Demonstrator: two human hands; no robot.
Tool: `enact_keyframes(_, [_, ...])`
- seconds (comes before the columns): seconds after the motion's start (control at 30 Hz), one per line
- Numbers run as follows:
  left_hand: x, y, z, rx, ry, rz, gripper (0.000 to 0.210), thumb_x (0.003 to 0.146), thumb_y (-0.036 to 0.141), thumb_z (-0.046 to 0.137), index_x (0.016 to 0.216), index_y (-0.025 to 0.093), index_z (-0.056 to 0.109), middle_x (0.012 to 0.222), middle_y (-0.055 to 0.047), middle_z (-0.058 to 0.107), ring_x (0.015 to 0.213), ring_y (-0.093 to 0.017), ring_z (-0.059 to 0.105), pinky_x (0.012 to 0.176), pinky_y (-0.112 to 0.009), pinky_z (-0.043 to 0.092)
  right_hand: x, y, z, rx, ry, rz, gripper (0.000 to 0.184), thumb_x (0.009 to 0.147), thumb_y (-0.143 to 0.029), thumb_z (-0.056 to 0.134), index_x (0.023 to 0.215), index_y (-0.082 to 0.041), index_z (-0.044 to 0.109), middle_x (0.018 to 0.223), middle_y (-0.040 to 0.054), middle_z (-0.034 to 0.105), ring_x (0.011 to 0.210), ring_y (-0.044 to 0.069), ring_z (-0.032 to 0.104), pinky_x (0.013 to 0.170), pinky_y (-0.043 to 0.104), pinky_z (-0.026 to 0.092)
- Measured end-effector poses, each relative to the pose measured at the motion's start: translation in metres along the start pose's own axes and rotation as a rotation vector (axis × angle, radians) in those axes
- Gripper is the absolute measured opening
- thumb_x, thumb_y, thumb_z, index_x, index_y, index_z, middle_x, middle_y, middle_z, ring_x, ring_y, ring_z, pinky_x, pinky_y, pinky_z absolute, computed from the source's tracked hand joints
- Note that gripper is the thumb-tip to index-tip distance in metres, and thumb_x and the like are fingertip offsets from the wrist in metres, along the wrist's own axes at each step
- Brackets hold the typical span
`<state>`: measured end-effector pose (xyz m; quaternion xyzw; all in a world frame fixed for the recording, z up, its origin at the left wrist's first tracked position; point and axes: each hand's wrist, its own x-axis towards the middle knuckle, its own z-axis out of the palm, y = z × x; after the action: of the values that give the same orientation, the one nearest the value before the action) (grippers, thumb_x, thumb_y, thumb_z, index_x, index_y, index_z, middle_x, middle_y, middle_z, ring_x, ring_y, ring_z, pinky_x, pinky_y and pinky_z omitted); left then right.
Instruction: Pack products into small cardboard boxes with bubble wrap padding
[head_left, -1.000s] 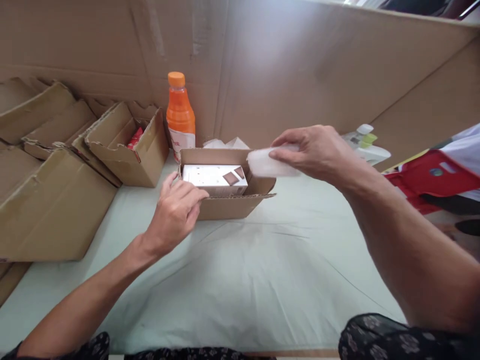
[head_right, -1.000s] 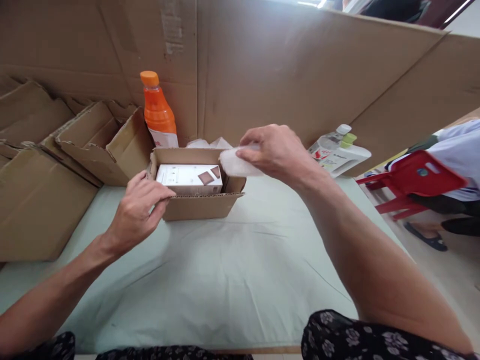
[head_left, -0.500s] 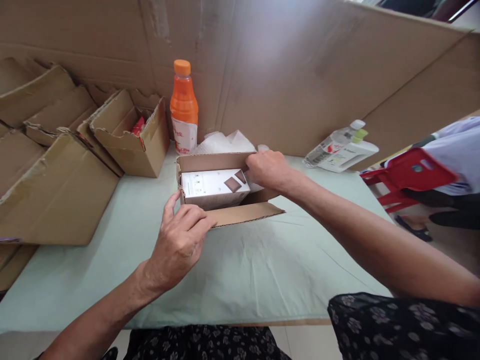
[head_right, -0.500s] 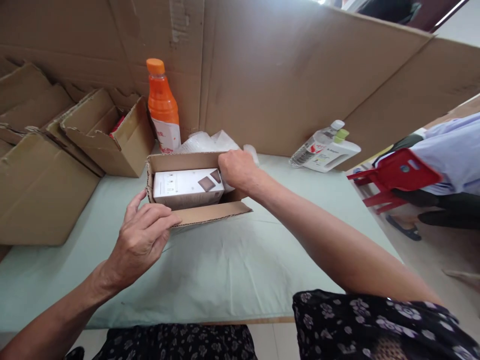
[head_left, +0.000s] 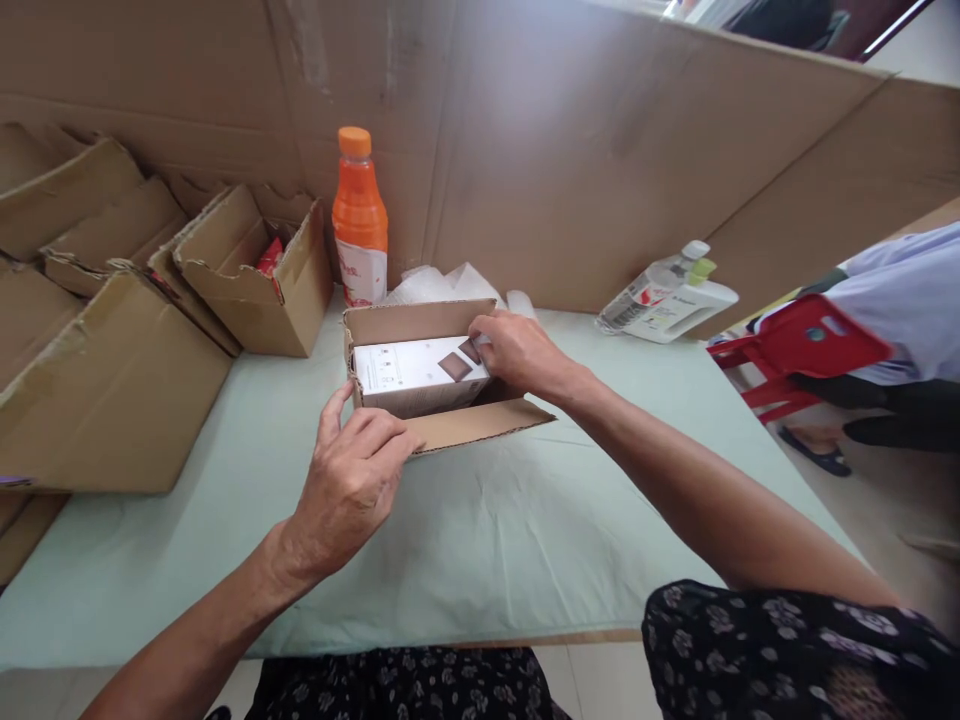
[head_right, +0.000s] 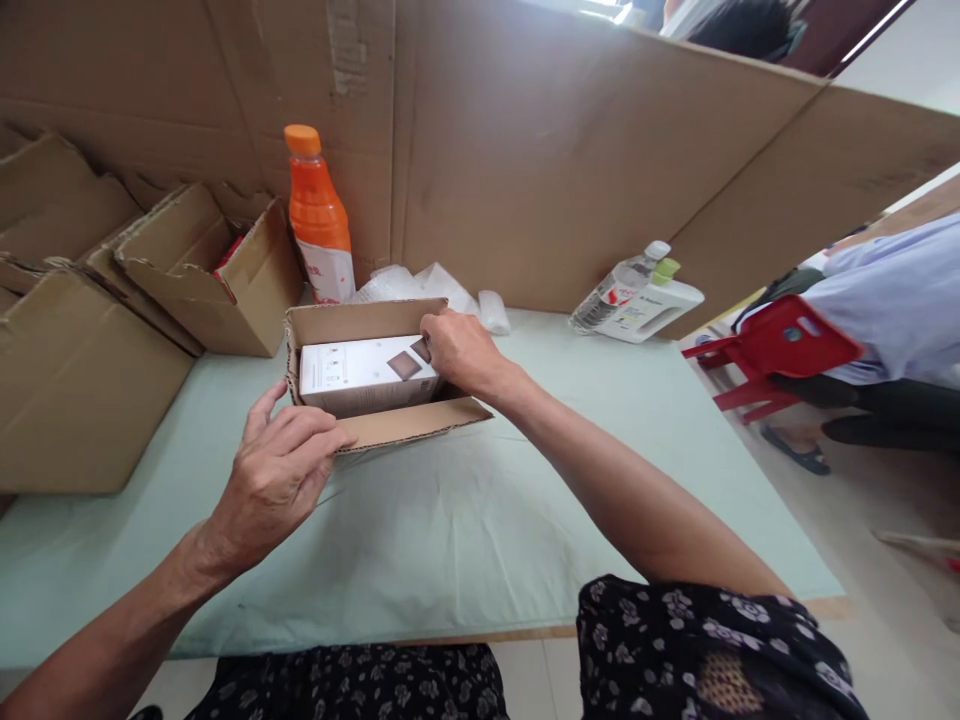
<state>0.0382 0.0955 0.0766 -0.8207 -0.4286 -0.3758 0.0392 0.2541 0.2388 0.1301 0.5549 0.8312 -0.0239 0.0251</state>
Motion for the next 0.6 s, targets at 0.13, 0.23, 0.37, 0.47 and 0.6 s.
enact_keyframes(0.13, [-0.002,0.000,0.003,0.029,0.012,0.019,0.026,0.091,0.001,0.051,0.100,0.018,0.068,0.091,-0.003,0.070,0.088,-0.018,0.064,0.117,-0.061,0.036,-0.010,-0.007,0.006,-0.020,-0.008,-0.050,0.034,0.096,-0.012,0.044,0.122,-0.016,0.065,0.116,0.0147,0.067,0.090,0.024,0.062,0.074,0.033,0.040])
enact_keyframes(0.23, [-0.008,0.000,0.005,0.045,0.083,0.016,0.031,0.087,0.000,0.057,0.111,0.018,0.067,0.102,-0.007,0.069,0.106,-0.023,0.064,0.116,-0.060,0.039,-0.026,-0.004,0.002,-0.115,0.126,-0.092,0.036,0.093,-0.010,0.048,0.124,-0.017,0.065,0.134,0.0168,0.060,0.103,0.028,0.061,0.084,0.039,0.042])
enact_keyframes(0.37, [-0.027,0.000,0.001,0.021,0.266,-0.088,0.052,0.085,0.006,0.066,0.134,0.019,0.057,0.134,-0.016,0.057,0.130,-0.030,0.054,0.114,-0.057,0.043,-0.068,0.025,-0.002,0.001,0.490,-0.046,0.028,0.096,-0.021,0.050,0.116,-0.020,0.070,0.144,0.0139,0.057,0.124,0.034,0.056,0.099,0.050,0.042])
enact_keyframes(0.47, [-0.049,-0.002,0.006,-0.055,0.287,-0.302,0.059,0.087,0.013,0.066,0.143,0.025,0.051,0.141,-0.014,0.054,0.134,-0.029,0.052,0.114,-0.051,0.045,-0.109,0.053,0.017,0.225,0.645,0.011,0.025,0.097,-0.029,0.053,0.115,-0.024,0.070,0.139,0.0106,0.062,0.128,0.031,0.057,0.105,0.051,0.044])
enact_keyframes(0.6, [-0.073,-0.011,0.031,-0.357,0.177,-0.670,0.066,0.091,0.025,0.064,0.152,0.029,0.040,0.149,-0.013,0.048,0.134,-0.028,0.053,0.112,-0.051,0.048,-0.125,0.060,0.073,0.562,0.481,0.059,0.044,0.091,-0.038,0.063,0.132,-0.024,0.060,0.138,0.0131,0.063,0.120,0.029,0.064,0.093,0.047,0.055])
